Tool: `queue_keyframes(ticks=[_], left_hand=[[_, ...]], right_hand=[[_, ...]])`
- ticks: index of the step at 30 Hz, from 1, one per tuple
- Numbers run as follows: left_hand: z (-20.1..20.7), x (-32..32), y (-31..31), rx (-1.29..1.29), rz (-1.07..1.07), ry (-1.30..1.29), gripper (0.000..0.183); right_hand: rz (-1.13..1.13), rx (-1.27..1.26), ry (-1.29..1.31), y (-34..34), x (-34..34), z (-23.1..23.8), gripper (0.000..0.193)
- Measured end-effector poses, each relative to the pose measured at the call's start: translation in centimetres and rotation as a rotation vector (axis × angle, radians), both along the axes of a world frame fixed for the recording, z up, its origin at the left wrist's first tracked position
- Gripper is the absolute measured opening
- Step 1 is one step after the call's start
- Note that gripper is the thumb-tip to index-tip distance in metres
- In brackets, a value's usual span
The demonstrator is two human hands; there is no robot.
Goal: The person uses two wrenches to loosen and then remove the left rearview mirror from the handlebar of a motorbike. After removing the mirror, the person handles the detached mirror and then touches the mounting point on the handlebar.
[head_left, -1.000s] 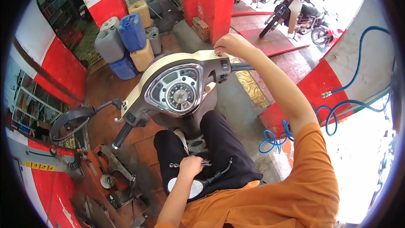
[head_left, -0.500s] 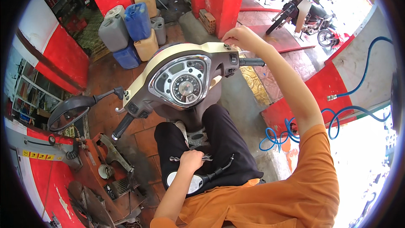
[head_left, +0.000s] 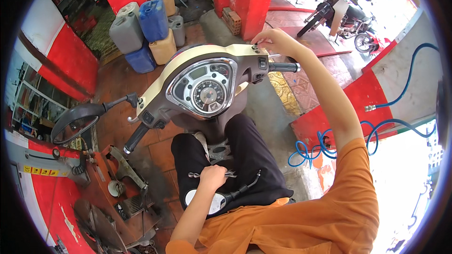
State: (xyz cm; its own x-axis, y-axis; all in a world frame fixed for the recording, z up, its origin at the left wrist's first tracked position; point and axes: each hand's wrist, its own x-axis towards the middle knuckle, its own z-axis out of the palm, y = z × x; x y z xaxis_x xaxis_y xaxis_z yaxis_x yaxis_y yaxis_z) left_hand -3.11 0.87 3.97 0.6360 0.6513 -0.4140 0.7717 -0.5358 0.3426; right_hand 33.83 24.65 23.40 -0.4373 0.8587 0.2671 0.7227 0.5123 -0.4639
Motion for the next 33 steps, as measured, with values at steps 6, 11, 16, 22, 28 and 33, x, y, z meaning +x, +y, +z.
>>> queue_keyframes(ticks=[6, 11, 16, 22, 28, 33], left_hand=[[0.0, 0.6, 0.2, 0.005, -0.019, -0.001, 0.014], [0.0, -0.1, 0.0, -0.003, 0.024, -0.006, 0.015], [-2.5, -0.5, -0.4, 0.068, 0.029, -0.062, 0.013], [-1.2, -0.7, -0.7, 0.037, 0.03, -0.043, 0.013], [-1.8, -0.5, -0.7, 0.04, 0.035, -0.038, 0.012], [-1.7, -0.2, -0.4, 0.044, 0.021, -0.031, 0.012]], right_hand=[[-0.192, 0.118, -0.253, -0.3, -1.0, 0.6, 0.013], [0.039, 0.046, 0.003, 0.8, -1.5, 0.5, 0.023], [-0.035, 0.008, -0.053, -0.6, -0.6, -0.1, 0.018], [-0.148, 0.079, -0.228, -1.3, -3.6, 0.5, 0.017], [-0.2, 0.056, -0.163, -2.0, -4.8, 1.4, 0.021], [-0.055, 0.072, -0.015, -0.8, -1.7, -0.2, 0.02]])
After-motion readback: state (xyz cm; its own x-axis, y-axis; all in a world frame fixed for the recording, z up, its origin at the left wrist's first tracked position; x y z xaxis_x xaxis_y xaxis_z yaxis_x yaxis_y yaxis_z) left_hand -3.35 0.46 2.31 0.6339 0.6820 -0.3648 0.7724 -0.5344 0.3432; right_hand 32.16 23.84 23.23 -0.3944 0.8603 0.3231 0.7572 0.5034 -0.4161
